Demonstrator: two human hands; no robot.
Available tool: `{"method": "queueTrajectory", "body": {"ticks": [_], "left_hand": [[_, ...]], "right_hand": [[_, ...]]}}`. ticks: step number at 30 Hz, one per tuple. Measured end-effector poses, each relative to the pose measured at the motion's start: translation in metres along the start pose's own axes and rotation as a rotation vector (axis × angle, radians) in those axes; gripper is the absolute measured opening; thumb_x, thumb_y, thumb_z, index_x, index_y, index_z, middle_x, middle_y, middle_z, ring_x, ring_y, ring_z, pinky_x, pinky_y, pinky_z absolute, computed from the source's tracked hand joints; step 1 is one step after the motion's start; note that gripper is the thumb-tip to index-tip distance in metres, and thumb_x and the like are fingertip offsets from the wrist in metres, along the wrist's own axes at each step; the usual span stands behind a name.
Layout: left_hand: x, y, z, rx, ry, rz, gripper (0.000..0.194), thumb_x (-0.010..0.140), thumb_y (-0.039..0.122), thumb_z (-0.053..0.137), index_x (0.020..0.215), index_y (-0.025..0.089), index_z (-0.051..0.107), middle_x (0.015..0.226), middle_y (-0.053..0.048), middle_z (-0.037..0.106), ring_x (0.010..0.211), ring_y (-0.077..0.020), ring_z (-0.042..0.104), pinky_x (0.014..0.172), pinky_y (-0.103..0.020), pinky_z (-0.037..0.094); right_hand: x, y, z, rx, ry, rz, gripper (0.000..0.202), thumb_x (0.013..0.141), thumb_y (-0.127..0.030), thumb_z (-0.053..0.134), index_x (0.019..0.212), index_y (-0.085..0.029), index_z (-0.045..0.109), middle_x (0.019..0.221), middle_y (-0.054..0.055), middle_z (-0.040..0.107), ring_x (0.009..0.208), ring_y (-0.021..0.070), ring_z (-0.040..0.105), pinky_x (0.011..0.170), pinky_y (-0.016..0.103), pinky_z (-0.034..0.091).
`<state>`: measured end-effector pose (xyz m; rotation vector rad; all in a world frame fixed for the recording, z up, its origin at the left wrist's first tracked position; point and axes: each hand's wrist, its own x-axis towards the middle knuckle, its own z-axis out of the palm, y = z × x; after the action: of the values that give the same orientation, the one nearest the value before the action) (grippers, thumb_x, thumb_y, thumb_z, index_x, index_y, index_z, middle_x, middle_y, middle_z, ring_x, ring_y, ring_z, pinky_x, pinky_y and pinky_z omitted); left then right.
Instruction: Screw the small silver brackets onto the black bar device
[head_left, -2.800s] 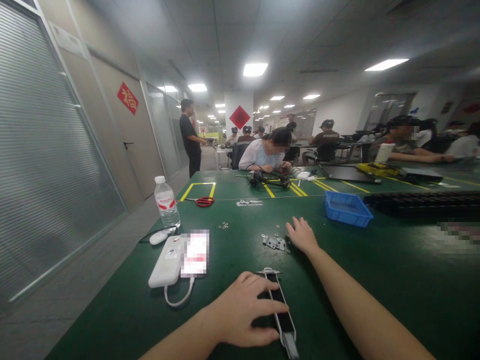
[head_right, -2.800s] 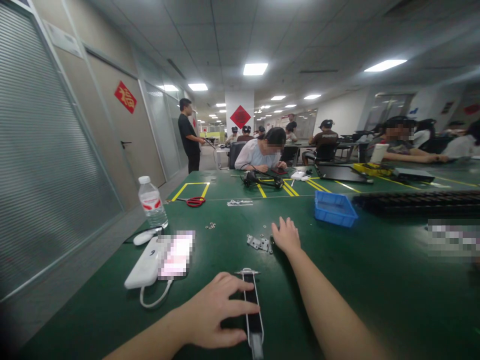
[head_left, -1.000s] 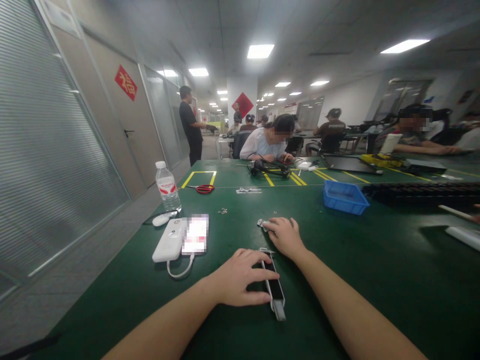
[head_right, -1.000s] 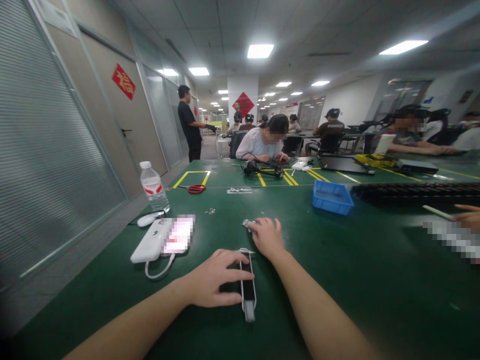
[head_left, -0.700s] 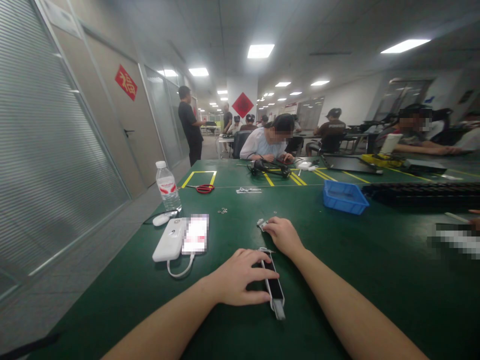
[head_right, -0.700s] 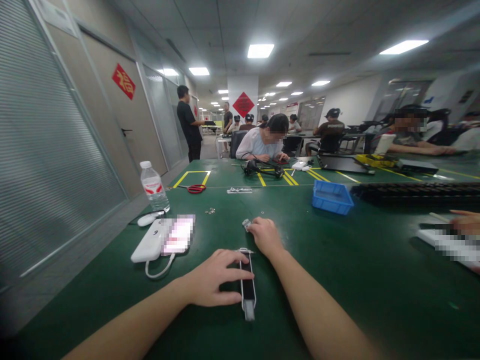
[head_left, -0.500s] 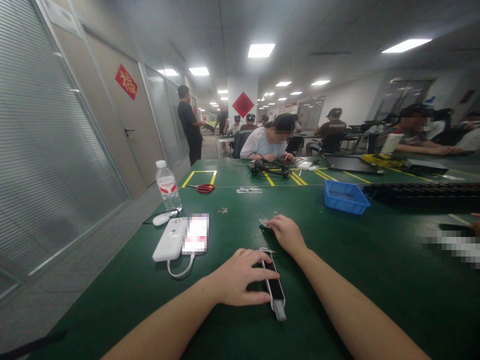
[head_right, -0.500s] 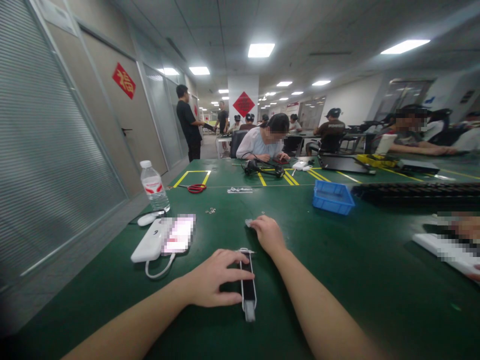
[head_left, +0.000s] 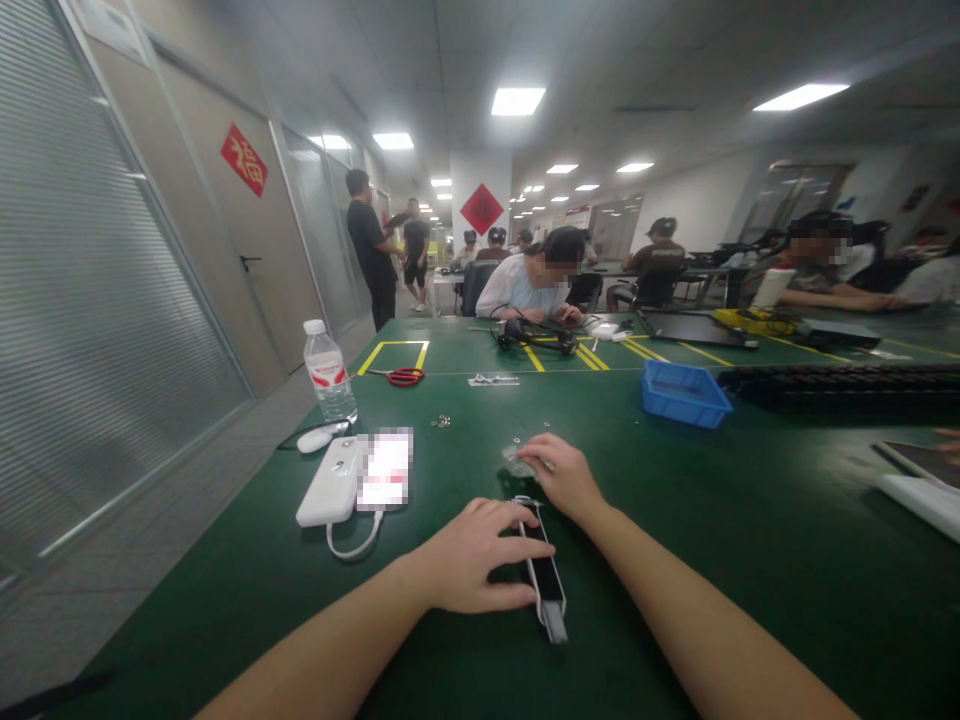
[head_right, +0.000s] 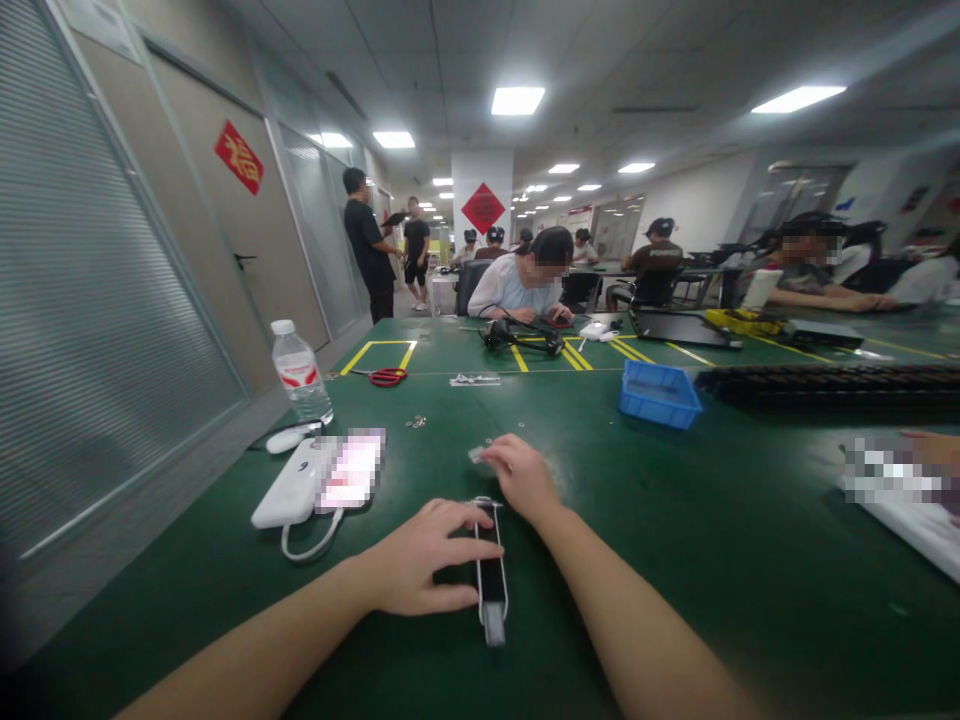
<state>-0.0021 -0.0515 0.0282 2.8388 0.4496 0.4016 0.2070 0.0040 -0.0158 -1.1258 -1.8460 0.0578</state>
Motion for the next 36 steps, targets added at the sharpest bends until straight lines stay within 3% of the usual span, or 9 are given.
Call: {"method": "queueTrajectory", "body": {"ticks": [2, 5, 8, 12, 16, 21, 25, 30, 36], "left_hand": [[0.0, 0.0, 0.0, -0.017, 0.02, -0.015, 0.041, 0.085, 0.042, 0.053, 0.123, 0.028, 0.052, 0.124, -0.007, 0.051, 0.112, -0.0235, 0.049, 0.095, -0.036, 0.036], [-0.001, -0.003, 0.0, -0.019, 0.091, -0.069, 0.038, 0.086, 0.038, 0.051, 0.122, 0.026, 0.053, 0.124, -0.008, 0.052, 0.112, -0.0234, 0.048, 0.096, -0.037, 0.036], [0.002, -0.011, 0.002, 0.042, 0.194, -0.195, 0.033, 0.088, 0.033, 0.048, 0.12, 0.026, 0.055, 0.125, -0.008, 0.052, 0.116, -0.0238, 0.046, 0.098, -0.04, 0.035], [0.009, -0.035, 0.007, 0.15, 0.279, -0.347, 0.033, 0.09, 0.028, 0.043, 0.121, 0.025, 0.054, 0.134, -0.006, 0.047, 0.125, -0.0236, 0.039, 0.104, -0.044, 0.031], [0.013, -0.054, 0.012, 0.155, 0.164, -0.492, 0.04, 0.094, 0.026, 0.034, 0.132, 0.027, 0.044, 0.147, -0.003, 0.031, 0.135, -0.0221, 0.027, 0.11, -0.048, 0.022], [0.015, -0.056, 0.012, 0.124, 0.015, -0.48, 0.043, 0.095, 0.03, 0.029, 0.138, 0.031, 0.035, 0.15, 0.001, 0.024, 0.138, -0.0189, 0.021, 0.111, -0.047, 0.019], [0.017, -0.055, 0.011, 0.127, -0.044, -0.481, 0.044, 0.096, 0.035, 0.028, 0.139, 0.033, 0.031, 0.151, 0.002, 0.021, 0.139, -0.0192, 0.018, 0.111, -0.05, 0.017], [0.02, -0.057, 0.012, 0.141, -0.039, -0.512, 0.042, 0.095, 0.037, 0.031, 0.136, 0.035, 0.037, 0.151, 0.001, 0.022, 0.138, -0.0208, 0.021, 0.11, -0.052, 0.017], [0.017, -0.053, 0.013, 0.174, 0.075, -0.542, 0.038, 0.093, 0.036, 0.036, 0.13, 0.031, 0.046, 0.146, -0.003, 0.033, 0.134, -0.023, 0.029, 0.108, -0.054, 0.018]], "right_hand": [[0.001, -0.008, 0.008, 0.017, -0.134, -0.079, 0.018, 0.082, -0.016, 0.054, 0.079, -0.02, 0.071, 0.083, 0.006, 0.067, 0.079, 0.0168, 0.062, 0.074, 0.029, 0.05], [0.003, -0.01, 0.01, 0.115, -0.218, -0.036, 0.019, 0.082, -0.016, 0.053, 0.085, -0.02, 0.071, 0.087, 0.005, 0.07, 0.081, 0.016, 0.064, 0.076, 0.029, 0.05], [0.002, -0.001, -0.002, 0.178, -0.159, 0.1, 0.022, 0.084, -0.019, 0.051, 0.094, -0.021, 0.07, 0.095, 0.004, 0.07, 0.088, 0.0164, 0.064, 0.083, 0.031, 0.05], [-0.002, 0.018, -0.019, 0.018, -0.113, 0.15, 0.029, 0.08, -0.023, 0.054, 0.107, -0.019, 0.066, 0.11, 0.008, 0.064, 0.105, 0.0206, 0.057, 0.095, 0.038, 0.043], [-0.005, 0.025, -0.023, -0.213, -0.204, 0.232, 0.042, 0.076, -0.032, 0.061, 0.117, -0.021, 0.06, 0.121, 0.01, 0.056, 0.114, 0.0245, 0.048, 0.097, 0.041, 0.037], [-0.005, 0.022, -0.02, -0.353, -0.279, 0.374, 0.036, 0.075, -0.042, 0.063, 0.106, -0.024, 0.066, 0.11, 0.008, 0.058, 0.102, 0.0234, 0.05, 0.087, 0.037, 0.039], [-0.006, 0.022, -0.021, -0.34, -0.287, 0.35, 0.028, 0.076, -0.041, 0.063, 0.099, -0.024, 0.069, 0.105, 0.007, 0.059, 0.099, 0.0223, 0.05, 0.085, 0.036, 0.038], [-0.006, 0.027, -0.022, -0.27, -0.27, 0.31, 0.017, 0.08, -0.029, 0.061, 0.092, -0.022, 0.071, 0.102, 0.007, 0.06, 0.096, 0.0196, 0.052, 0.086, 0.033, 0.039], [-0.005, 0.034, -0.025, -0.21, -0.237, 0.281, 0.011, 0.078, -0.022, 0.062, 0.081, -0.018, 0.072, 0.093, 0.008, 0.063, 0.089, 0.0183, 0.055, 0.084, 0.033, 0.042]]}}
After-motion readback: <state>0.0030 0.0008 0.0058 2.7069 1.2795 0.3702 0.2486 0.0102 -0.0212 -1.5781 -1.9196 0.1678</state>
